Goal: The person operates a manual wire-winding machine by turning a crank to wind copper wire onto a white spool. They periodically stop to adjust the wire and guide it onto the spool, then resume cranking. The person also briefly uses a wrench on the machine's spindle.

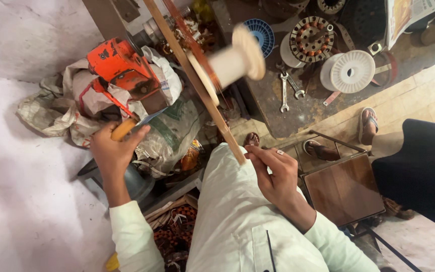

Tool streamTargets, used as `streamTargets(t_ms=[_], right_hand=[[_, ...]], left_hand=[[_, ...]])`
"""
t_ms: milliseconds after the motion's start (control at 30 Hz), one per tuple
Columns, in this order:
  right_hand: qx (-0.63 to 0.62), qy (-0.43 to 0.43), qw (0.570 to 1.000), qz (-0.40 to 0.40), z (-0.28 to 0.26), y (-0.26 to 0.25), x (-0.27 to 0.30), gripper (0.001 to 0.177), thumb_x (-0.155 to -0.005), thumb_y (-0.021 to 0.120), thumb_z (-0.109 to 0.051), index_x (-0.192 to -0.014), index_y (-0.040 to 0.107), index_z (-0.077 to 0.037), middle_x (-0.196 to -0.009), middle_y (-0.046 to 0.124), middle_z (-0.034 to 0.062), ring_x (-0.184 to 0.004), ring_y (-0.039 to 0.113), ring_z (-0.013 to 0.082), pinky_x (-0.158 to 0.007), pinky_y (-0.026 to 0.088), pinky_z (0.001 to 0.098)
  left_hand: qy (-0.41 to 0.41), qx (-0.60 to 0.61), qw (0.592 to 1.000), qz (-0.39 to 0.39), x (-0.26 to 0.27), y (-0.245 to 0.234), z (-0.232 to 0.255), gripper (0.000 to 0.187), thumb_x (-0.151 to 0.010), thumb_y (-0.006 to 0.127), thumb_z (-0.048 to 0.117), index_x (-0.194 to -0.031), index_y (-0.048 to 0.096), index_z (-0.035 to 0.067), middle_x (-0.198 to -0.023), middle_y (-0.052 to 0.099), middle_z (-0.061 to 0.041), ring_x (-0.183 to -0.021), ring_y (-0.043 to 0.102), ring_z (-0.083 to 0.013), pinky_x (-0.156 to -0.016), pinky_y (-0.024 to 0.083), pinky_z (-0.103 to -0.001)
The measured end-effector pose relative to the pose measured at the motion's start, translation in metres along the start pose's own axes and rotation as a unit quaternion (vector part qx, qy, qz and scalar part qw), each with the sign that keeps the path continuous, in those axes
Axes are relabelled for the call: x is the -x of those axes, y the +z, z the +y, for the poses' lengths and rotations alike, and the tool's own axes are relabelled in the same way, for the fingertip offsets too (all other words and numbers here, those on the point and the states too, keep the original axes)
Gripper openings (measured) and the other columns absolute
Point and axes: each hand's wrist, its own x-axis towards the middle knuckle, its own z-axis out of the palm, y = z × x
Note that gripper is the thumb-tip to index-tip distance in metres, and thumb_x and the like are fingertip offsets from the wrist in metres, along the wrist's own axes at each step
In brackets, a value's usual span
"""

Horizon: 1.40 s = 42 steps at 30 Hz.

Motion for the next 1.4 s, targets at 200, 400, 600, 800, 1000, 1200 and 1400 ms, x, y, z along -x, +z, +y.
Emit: streamTargets(t_ms=[200, 400, 600, 800, 1000, 1200, 1400], right_hand=[[0.004, 0.001, 1.000, 0.000, 0.003, 0.000, 0.002, 0.016, -0.094, 0.068, 0.001, -0.109, 0.073, 0.001, -0.089, 0.077, 0.0069, -0.066, 0.066, 0.0198, -0.064, 0.052, 0.0304], [0.000, -0.003, 1.000, 0.002, 0.002, 0.001, 0.000, 0.017, -0.093, 0.068, 0.000, -0.109, 0.073, 0.000, -0.088, 0.077, 0.0055, -0.062, 0.062, 0.0183, -0.062, 0.050, 0.0300], [0.011, -0.002, 1.000, -0.004, 0.002, 0.003, -0.004, 0.015, -0.092, 0.070, -0.002, -0.106, 0.074, -0.002, -0.086, 0.077, 0.0036, -0.059, 0.060, 0.0179, -0.060, 0.049, 0.0306], [0.016, -0.002, 1.000, -0.004, 0.005, 0.004, -0.005, 0.014, -0.093, 0.070, -0.004, -0.107, 0.074, -0.003, -0.087, 0.077, 0.0038, -0.063, 0.061, 0.0192, -0.062, 0.049, 0.0314], [0.007, -0.007, 1.000, -0.019, 0.006, 0.004, -0.006, 0.015, -0.095, 0.068, -0.003, -0.110, 0.072, -0.002, -0.088, 0.077, 0.0042, -0.063, 0.062, 0.0202, -0.063, 0.049, 0.0321], [0.004, 0.020, 0.999, -0.031, 0.008, 0.008, -0.003, 0.017, -0.095, 0.066, -0.002, -0.111, 0.072, -0.002, -0.089, 0.077, 0.0060, -0.065, 0.064, 0.0233, -0.063, 0.050, 0.0339], [-0.036, 0.068, 0.996, -0.045, 0.011, 0.013, -0.002, 0.019, -0.097, 0.062, -0.001, -0.113, 0.071, -0.003, -0.092, 0.078, 0.0067, -0.076, 0.072, 0.0253, -0.069, 0.055, 0.0345]], left_hand=[[0.000, 0.135, 0.990, 0.044, 0.015, -0.002, -0.004, 0.038, -0.091, 0.086, 0.031, -0.088, 0.069, -0.004, -0.072, 0.060, -0.002, -0.069, 0.050, -0.0096, -0.065, 0.044, -0.030], [-0.041, 0.325, 0.922, 0.205, 0.017, 0.017, 0.002, 0.028, -0.099, 0.076, 0.015, -0.083, 0.065, -0.005, -0.079, 0.063, -0.001, -0.071, 0.054, -0.0091, -0.066, 0.043, -0.028], [0.018, 0.325, 0.866, 0.380, -0.003, 0.019, 0.004, 0.030, -0.102, 0.071, 0.014, -0.081, 0.062, -0.005, -0.077, 0.062, -0.004, -0.070, 0.053, -0.0120, -0.066, 0.040, -0.030], [0.074, 0.250, 0.830, 0.493, -0.012, 0.008, 0.015, 0.036, -0.109, 0.068, 0.021, -0.085, 0.051, 0.001, -0.068, 0.047, -0.002, -0.061, 0.042, -0.0114, -0.057, 0.033, -0.027], [0.092, 0.267, 0.787, 0.549, -0.021, -0.002, 0.029, 0.036, -0.110, 0.067, 0.022, -0.087, 0.048, 0.001, -0.061, 0.042, -0.002, -0.055, 0.039, -0.0119, -0.050, 0.031, -0.027], [0.112, 0.260, 0.781, 0.557, -0.029, -0.015, 0.028, 0.038, -0.111, 0.068, 0.022, -0.088, 0.048, 0.000, -0.064, 0.041, -0.003, -0.051, 0.039, -0.0125, -0.052, 0.031, -0.028], [0.110, 0.241, 0.790, 0.552, -0.045, -0.037, 0.051, 0.038, -0.110, 0.070, 0.021, -0.087, 0.049, 0.001, -0.069, 0.044, -0.004, -0.056, 0.041, -0.0144, -0.054, 0.035, -0.029]])
